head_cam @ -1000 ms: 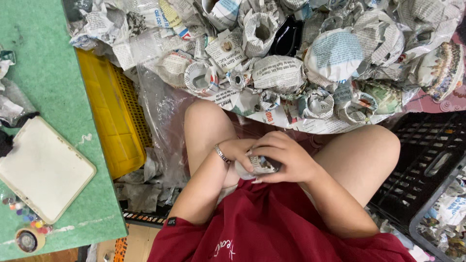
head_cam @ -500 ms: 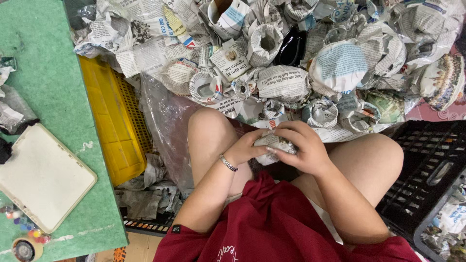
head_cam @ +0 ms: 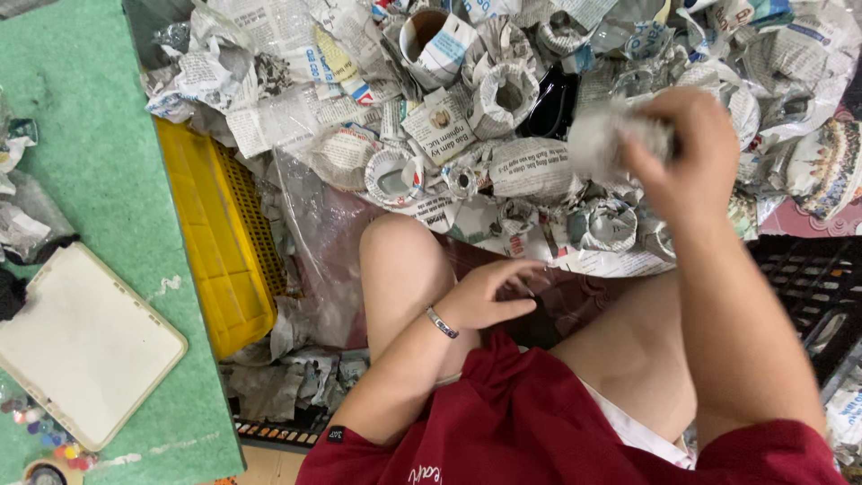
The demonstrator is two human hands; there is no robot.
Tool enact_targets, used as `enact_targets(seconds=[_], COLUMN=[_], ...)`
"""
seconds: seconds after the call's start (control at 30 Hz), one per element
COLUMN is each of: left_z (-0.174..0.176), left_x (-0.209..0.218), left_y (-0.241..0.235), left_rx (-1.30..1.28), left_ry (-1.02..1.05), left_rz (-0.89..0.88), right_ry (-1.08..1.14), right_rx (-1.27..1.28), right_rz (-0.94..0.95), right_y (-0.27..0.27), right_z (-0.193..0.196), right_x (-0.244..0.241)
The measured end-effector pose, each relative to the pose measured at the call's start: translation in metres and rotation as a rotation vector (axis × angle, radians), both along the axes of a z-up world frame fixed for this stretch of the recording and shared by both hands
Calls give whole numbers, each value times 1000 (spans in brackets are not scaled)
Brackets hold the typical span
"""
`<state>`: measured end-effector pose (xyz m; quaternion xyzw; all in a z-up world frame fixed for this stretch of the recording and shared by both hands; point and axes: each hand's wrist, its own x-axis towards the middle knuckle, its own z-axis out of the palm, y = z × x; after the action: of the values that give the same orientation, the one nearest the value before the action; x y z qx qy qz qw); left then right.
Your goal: The person sits on the floor and wraps small objects, including a black bowl and a white bowl, with pieces of newspaper. They fold the newspaper around each item and place the wrapped bundles into a black plastic basket.
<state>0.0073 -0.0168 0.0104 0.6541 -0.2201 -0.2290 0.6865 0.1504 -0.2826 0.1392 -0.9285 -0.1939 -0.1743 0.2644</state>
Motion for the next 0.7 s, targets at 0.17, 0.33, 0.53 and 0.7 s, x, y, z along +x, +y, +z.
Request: enact_targets(seconds=[0.17, 0.33, 0.53, 0.7], left_z=[8, 16, 22, 18], left_x=[10, 17, 23, 26], left_y=[-4, -5, -2, -2], left_rx=[144, 100, 93, 40], left_ry=[-162, -110, -12, -63], left_rz=[-54, -30, -47, -27], right_ry=[-128, -164, -35, -70], right_rx=[-75, -174, -121, -270], right_rz=[42, 138, 232, 293], right_y=[16, 65, 99, 97], right_z=[0, -19, -28, -26], right_x=[84, 139, 181, 191])
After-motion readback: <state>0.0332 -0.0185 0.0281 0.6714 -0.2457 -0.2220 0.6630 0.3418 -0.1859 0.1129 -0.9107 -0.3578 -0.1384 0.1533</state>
